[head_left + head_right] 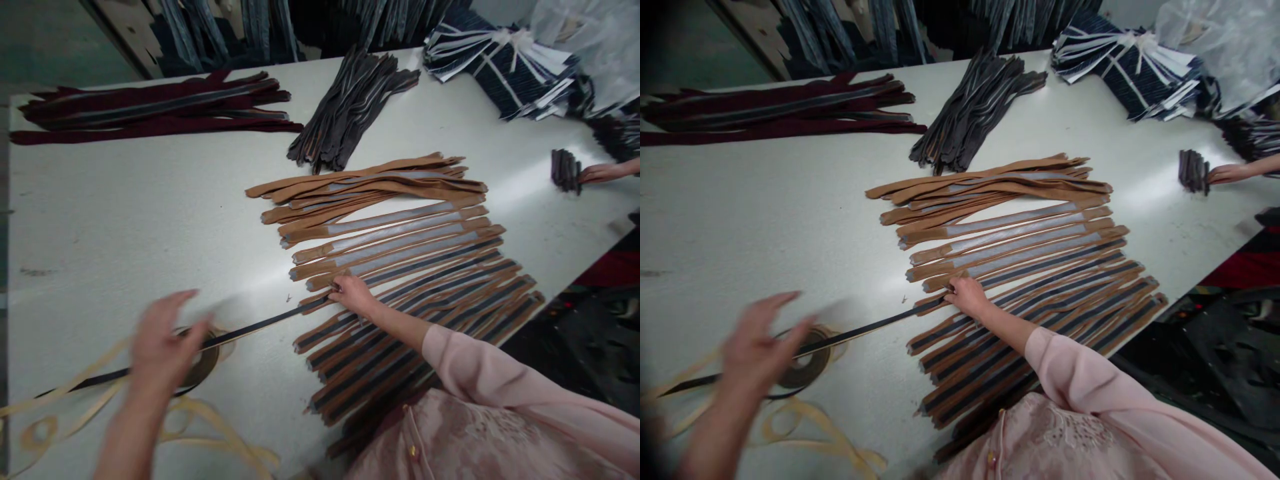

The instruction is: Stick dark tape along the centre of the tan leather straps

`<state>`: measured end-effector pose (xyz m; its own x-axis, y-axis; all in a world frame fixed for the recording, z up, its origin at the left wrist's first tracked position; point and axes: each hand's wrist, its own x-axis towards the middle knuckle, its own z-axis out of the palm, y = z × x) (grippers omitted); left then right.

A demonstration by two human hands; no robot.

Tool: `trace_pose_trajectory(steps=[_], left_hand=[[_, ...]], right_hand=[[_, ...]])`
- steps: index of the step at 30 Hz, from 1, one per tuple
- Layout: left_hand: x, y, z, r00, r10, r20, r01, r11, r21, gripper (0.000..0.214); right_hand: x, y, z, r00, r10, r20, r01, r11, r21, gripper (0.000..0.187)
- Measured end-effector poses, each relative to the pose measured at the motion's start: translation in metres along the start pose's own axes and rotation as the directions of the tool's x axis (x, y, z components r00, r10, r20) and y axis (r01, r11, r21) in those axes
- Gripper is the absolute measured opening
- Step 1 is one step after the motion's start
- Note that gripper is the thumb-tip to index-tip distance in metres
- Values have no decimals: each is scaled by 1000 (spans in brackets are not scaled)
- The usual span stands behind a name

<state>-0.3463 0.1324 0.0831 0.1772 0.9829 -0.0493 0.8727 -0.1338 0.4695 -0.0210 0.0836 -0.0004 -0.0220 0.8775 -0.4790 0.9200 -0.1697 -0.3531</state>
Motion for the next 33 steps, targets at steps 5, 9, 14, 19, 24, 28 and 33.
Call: trace_pose_trajectory(steps=[5,9,14,19,24,28,33], left_hand=[[-10,93,126,936,306,175,-300,952,-62,37],[-14,123,165,946,263,188,-272,962,25,17],[-16,125,152,969,180,170,-196,977,87,8],[-10,120,143,948,26,317,4,996,-94,3],[-4,92,140,910,-65,411,165,963,-214,9],[-6,61,128,890,-140,434,276,923,-269,18],[-17,15,102,861,-232,453,393,869,-302,25]], right_hand=[[0,0,5,1000,-5,-20,5,1000,4,26],[0,3,7,999,-26,-35,26,1000,13,23],[2,5,7,999,-24,-40,26,999,44,24],[2,7,4,998,-38,-45,43,994,99,25],[0,6,3,999,-12,-45,17,994,105,25],[-1,3,2,999,25,-31,-21,995,99,29],[-1,1,2,998,52,-18,-50,994,102,31]])
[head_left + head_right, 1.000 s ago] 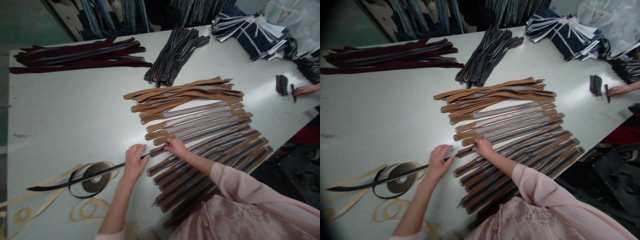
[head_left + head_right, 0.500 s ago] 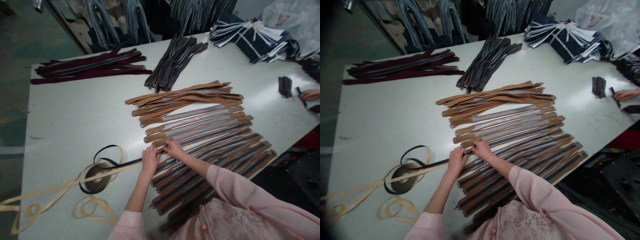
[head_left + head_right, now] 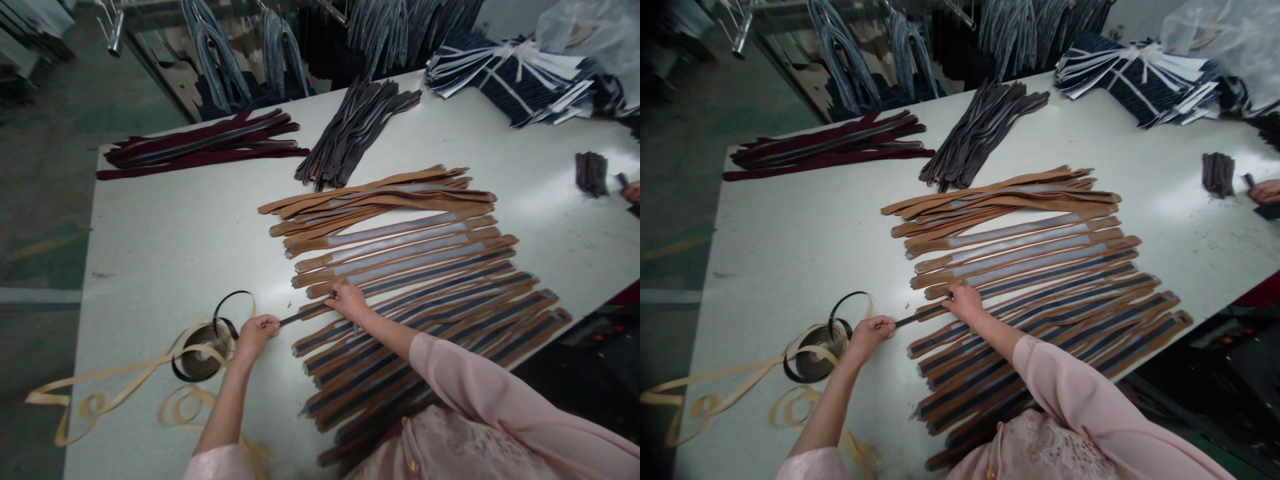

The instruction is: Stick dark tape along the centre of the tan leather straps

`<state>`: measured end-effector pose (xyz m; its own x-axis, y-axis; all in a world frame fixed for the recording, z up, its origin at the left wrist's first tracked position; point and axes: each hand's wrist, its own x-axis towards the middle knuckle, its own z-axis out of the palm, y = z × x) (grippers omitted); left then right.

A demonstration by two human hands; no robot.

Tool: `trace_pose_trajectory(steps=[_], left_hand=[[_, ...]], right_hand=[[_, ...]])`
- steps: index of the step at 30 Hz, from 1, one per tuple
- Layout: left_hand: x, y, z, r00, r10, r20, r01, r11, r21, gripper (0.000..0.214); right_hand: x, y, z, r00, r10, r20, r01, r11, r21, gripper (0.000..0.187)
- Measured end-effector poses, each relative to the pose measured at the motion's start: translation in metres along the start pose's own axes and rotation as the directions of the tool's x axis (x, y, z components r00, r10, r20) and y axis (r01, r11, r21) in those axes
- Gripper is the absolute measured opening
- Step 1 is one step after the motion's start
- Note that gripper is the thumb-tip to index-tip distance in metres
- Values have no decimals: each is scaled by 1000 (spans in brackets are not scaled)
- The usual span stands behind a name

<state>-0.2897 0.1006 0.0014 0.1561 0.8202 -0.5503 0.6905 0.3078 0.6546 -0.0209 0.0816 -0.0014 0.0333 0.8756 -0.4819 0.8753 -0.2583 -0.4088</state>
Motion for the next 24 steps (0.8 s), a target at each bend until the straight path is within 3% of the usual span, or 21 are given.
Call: trace_pose_trajectory(steps=[4,7,10,14,20,24], left_hand=[[-7,-25,-31,998,-43,-36,42,999,-32,29],[-8,-34,-44,998,-56,-24,55,998,-26,29],[-7,-34,-46,998,-63,-24,62,998,-11,27],[-7,-31,-41,997,-64,-48,63,998,-30,22],[-20,-23,-47,994,-96,-58,89,990,-108,23],[-29,-7,-50,992,-115,-56,103,977,-187,26]], right_hand=[[-2,-5,-1,1000,8,-13,-8,1000,-24,34],[-3,-13,-3,999,37,-5,-37,996,-83,38],[-3,-23,-4,1000,22,4,-21,987,-157,39],[0,-39,2,991,-131,10,130,971,-202,39],[1,-56,13,996,-76,53,83,986,-142,48],[-16,-51,7,982,-186,36,188,981,-57,48]])
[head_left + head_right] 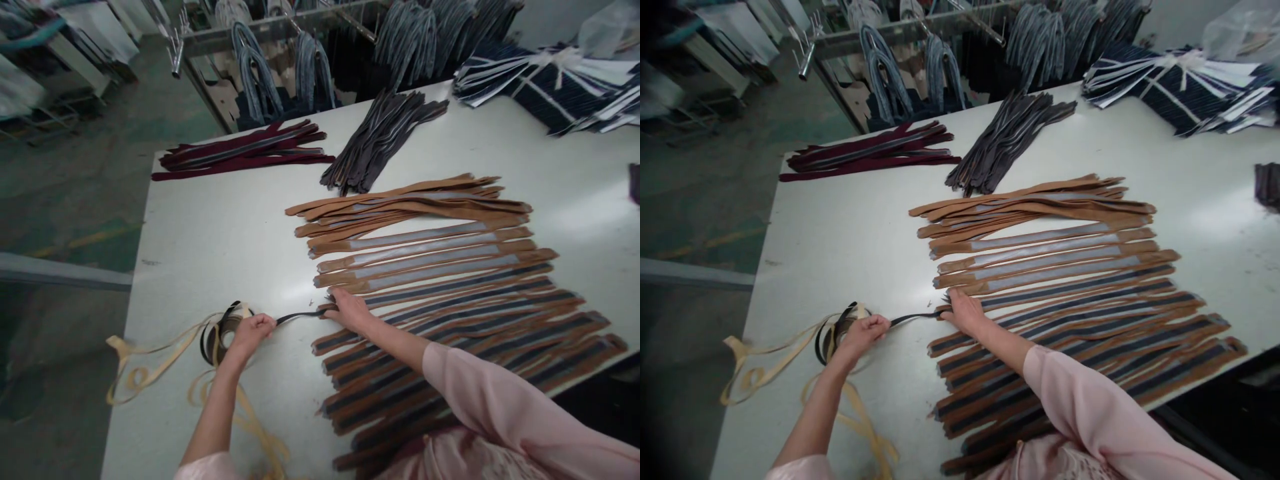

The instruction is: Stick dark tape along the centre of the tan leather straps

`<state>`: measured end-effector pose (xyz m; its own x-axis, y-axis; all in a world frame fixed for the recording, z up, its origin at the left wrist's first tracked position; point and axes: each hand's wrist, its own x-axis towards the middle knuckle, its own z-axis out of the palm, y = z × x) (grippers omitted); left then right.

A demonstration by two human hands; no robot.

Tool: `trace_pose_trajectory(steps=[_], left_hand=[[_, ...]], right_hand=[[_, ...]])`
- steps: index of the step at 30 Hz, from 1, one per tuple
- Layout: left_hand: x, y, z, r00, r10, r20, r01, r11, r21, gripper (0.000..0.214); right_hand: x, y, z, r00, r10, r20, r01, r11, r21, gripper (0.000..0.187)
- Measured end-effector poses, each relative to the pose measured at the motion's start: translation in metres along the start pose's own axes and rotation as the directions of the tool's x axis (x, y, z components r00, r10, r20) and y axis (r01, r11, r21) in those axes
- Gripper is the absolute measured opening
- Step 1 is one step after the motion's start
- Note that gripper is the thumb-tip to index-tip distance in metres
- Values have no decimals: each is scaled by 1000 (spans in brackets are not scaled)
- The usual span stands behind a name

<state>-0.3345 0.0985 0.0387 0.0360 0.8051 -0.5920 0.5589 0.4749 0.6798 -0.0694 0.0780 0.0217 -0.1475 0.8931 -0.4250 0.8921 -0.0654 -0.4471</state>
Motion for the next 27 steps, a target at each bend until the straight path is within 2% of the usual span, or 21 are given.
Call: trace_pose_trajectory(steps=[3,6,14,22,27], left_hand=[[-5,11,7,999,-11,34,13,998,-69,30],[-10,24,16,999,-18,43,24,991,-134,34],[-33,57,29,997,-24,73,50,922,-383,34],[-43,61,34,997,-42,59,61,927,-370,33],[-42,61,36,995,-36,91,69,919,-387,32]], right_hand=[[-20,5,-2,997,-71,-39,71,997,3,36],[-34,9,0,993,-115,-18,115,993,18,34],[-36,-1,13,996,-89,-20,91,983,160,22],[-33,-18,22,998,-34,-45,41,982,186,25],[-15,-21,23,1000,8,-14,-5,985,172,24]])
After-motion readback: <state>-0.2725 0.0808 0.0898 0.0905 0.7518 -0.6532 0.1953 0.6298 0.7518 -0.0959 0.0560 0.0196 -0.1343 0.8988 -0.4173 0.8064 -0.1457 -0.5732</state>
